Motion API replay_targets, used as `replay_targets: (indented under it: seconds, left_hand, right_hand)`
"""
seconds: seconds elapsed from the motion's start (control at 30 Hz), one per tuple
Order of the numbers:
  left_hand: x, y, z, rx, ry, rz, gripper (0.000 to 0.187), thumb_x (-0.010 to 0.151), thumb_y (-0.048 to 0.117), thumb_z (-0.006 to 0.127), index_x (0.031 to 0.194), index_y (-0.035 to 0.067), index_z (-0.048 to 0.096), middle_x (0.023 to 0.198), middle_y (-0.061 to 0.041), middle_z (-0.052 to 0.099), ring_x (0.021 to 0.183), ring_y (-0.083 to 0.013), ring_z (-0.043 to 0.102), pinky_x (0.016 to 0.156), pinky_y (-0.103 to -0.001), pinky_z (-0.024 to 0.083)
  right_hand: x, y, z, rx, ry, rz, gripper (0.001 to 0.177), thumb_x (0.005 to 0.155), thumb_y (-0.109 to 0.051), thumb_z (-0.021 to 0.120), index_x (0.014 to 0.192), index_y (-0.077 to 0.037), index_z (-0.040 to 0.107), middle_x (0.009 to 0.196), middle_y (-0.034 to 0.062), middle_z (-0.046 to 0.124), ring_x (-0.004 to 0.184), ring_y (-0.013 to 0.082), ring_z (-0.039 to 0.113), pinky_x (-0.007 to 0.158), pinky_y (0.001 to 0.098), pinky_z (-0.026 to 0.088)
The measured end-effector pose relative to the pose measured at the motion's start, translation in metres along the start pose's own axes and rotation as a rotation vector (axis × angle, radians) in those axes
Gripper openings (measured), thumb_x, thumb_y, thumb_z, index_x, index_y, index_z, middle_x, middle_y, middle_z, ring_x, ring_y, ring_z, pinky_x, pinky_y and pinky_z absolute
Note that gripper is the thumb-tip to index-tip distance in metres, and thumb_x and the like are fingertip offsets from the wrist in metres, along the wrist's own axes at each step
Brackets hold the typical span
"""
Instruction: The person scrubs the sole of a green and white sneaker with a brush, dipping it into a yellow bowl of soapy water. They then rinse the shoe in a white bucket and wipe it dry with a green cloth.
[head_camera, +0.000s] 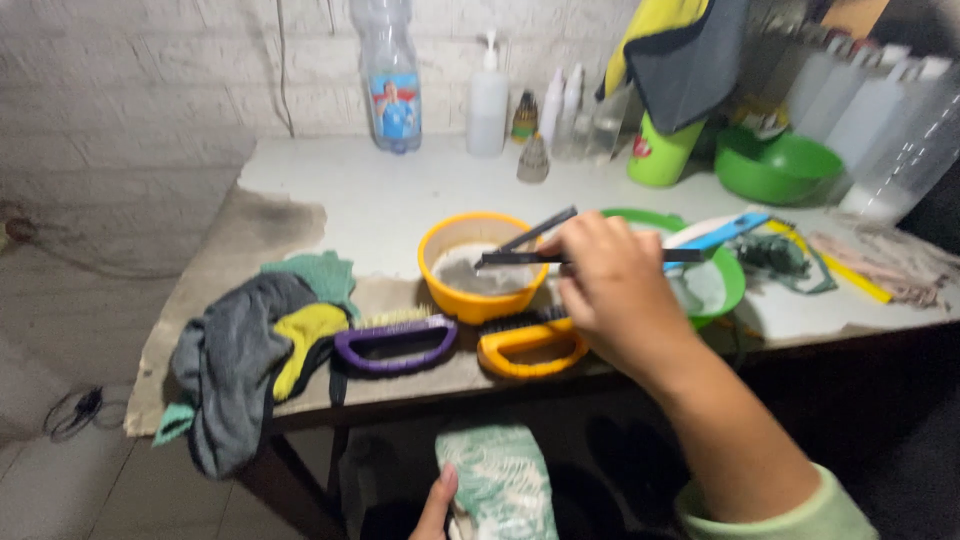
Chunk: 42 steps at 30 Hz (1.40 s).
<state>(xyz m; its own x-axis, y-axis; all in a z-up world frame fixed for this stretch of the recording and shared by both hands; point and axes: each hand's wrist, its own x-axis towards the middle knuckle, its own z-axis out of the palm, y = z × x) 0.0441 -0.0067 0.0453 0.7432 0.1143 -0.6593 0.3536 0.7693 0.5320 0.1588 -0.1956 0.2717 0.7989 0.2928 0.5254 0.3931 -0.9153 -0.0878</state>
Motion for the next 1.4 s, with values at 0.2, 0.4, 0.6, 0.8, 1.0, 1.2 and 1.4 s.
replay_targets:
  seconds: [0.2,0.4,0.6,0.8,1.0,1.2,1.4]
  left_hand:
    - [-0.064,0.038,0.029,0.085,-0.041,-0.327,0.054,0.098,0.027,0.053,0.143,-0.001,0.062,0.135,-0.027,0.069,0.124,-0.0402,0.062,0.106,-0.048,0.045]
    - [-0.011,-0.045,-0.042,0.249,-0.256,-0.061,0.075,0.08,0.022,0.059,0.152,0.014,0.043,0.142,-0.021,0.062,0.123,-0.0372,0.063,0.101,-0.047,0.052]
    - [-0.018,-0.096,-0.081,0.331,-0.289,-0.001,0.073,0.078,0.025,0.06,0.148,0.011,0.043,0.13,-0.018,0.06,0.115,-0.0311,0.061,0.099,-0.042,0.049]
    - [-0.022,-0.12,-0.098,0.278,-0.305,0.074,0.076,0.079,0.028,0.058,0.151,0.012,0.043,0.134,-0.015,0.06,0.119,-0.0294,0.059,0.103,-0.042,0.048]
    - [-0.036,-0.122,-0.091,0.364,-0.462,0.285,0.07,0.078,0.036,0.062,0.139,0.009,0.042,0.127,-0.014,0.058,0.116,-0.0263,0.059,0.1,-0.042,0.049]
    - [-0.031,-0.139,-0.113,0.463,-0.439,0.511,0.093,0.079,0.032,0.073,0.158,0.016,0.026,0.15,-0.015,0.04,0.133,-0.0236,0.041,0.116,-0.05,0.036]
    - [-0.055,-0.13,-0.111,0.439,-0.333,0.312,0.084,0.074,0.03,0.068,0.149,0.015,0.033,0.135,-0.013,0.055,0.122,-0.0269,0.058,0.105,-0.042,0.05]
  right_hand:
    - [-0.11,-0.02,-0.012,0.306,-0.035,-0.002,0.022,0.092,-0.027,0.058,0.112,-0.02,0.065,0.104,-0.0061,0.07,0.095,0.018,0.061,0.089,0.0407,0.031]
    - [-0.242,-0.024,0.037,0.455,-0.284,0.213,0.023,0.094,-0.044,0.062,0.104,-0.025,0.069,0.084,-0.0114,0.068,0.078,0.009,0.064,0.092,0.0343,0.034]
    - [-0.332,-0.028,0.057,0.384,-0.302,0.324,0.023,0.095,-0.044,0.058,0.09,-0.025,0.068,0.078,-0.0134,0.065,0.075,0.0092,0.06,0.095,0.0354,0.031]
    - [-0.379,-0.027,0.059,0.249,-0.133,0.304,0.021,0.094,-0.043,0.062,0.083,-0.027,0.068,0.079,-0.0162,0.063,0.081,0.01,0.056,0.092,0.037,0.024]
    - [-0.381,-0.072,0.044,0.35,-0.131,0.018,0.02,0.096,-0.04,0.064,0.083,-0.025,0.067,0.079,-0.0086,0.055,0.084,0.0175,0.054,0.085,0.0409,0.025]
    - [-0.4,0.001,0.065,0.2,-0.061,0.156,0.016,0.092,-0.032,0.073,0.083,-0.019,0.068,0.075,0.0018,0.061,0.086,0.0302,0.061,0.094,0.0487,0.033]
    - [-0.408,-0.002,0.092,0.235,-0.19,0.281,0.03,0.09,-0.052,0.062,0.076,-0.028,0.074,0.077,-0.0096,0.069,0.086,0.0179,0.064,0.09,0.0448,0.029]
